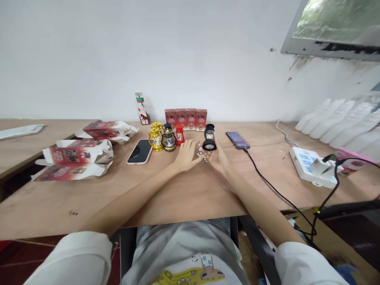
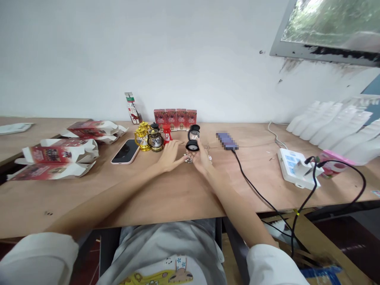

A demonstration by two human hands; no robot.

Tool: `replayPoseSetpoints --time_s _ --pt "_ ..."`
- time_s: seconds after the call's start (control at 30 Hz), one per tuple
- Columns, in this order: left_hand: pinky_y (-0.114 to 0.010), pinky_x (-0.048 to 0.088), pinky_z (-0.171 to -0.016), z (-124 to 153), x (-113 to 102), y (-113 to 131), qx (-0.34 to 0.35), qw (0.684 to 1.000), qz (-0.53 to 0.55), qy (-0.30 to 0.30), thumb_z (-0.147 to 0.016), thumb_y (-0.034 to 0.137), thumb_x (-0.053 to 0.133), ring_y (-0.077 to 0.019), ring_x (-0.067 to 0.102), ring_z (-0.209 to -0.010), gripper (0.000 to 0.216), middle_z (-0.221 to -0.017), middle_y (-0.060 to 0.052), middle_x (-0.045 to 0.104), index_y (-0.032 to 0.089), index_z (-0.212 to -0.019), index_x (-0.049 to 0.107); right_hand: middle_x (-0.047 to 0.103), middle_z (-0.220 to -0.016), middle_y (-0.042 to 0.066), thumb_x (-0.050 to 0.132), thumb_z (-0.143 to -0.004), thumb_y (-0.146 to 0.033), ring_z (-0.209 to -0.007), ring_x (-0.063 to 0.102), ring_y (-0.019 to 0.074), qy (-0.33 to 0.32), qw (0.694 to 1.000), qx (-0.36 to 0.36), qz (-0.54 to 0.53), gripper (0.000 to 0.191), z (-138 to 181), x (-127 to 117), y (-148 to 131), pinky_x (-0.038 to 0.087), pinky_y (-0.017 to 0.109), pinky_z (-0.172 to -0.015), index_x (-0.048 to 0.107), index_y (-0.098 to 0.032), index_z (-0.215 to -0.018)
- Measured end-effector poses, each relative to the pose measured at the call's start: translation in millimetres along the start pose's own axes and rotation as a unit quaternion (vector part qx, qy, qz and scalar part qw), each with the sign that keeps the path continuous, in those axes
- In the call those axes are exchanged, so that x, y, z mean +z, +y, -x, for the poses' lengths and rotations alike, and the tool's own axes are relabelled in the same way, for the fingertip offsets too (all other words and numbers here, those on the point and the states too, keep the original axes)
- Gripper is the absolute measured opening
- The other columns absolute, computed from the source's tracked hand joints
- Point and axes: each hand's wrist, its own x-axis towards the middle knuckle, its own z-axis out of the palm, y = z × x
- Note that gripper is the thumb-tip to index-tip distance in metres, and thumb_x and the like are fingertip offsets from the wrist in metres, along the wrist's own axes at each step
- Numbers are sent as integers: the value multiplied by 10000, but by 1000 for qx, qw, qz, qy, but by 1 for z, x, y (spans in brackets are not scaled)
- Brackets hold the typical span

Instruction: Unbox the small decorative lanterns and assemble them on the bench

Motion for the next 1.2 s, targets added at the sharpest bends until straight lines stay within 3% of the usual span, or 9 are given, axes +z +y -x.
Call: replayPoseSetpoints --time_s 0.13,0.23,0.6,0.8,1.2 --pt "-403 454 -915 35 -25 -5 13 994 95 46 -858 406 546 -242 543 -1064 457 -1153 -125 548 173 -1232 426 729 -810 -26 807 -641 -246 -724 679 118 -84 996 31 21 245 13 10 30 570 216 -650 623 -201 -797" --pt "-366 491 -872 48 -30 -11 -14 989 129 70 -873 344 544 -213 568 -1008 315 -1063 -96 571 187 -1139 481 736 -861 -23 805 -642 -247 -745 676 113 -116 990 77 28 258 19 15 45 570 217 -674 639 -207 -835" --pt "-337 497 -840 51 -26 1 -101 972 146 152 -831 315 621 -177 615 -927 239 -977 -47 636 202 -981 473 739 -895 -24 781 -655 -257 -787 675 116 -110 991 78 23 210 26 20 41 577 221 -750 645 -207 -807" --pt "-363 457 -881 53 -30 3 -101 983 106 115 -842 301 588 -186 620 -956 135 -1016 -34 680 217 -879 489 735 -877 -7 709 -746 -360 -752 676 126 -74 993 64 59 191 28 23 39 581 242 -675 619 -221 -842" --pt "-345 406 -868 52 -36 5 -55 993 47 97 -855 233 559 -173 636 -978 36 -1022 -11 712 213 -824 561 679 -740 -43 749 -690 -453 -663 647 109 -44 993 50 96 310 25 19 39 564 246 -685 607 -214 -825"
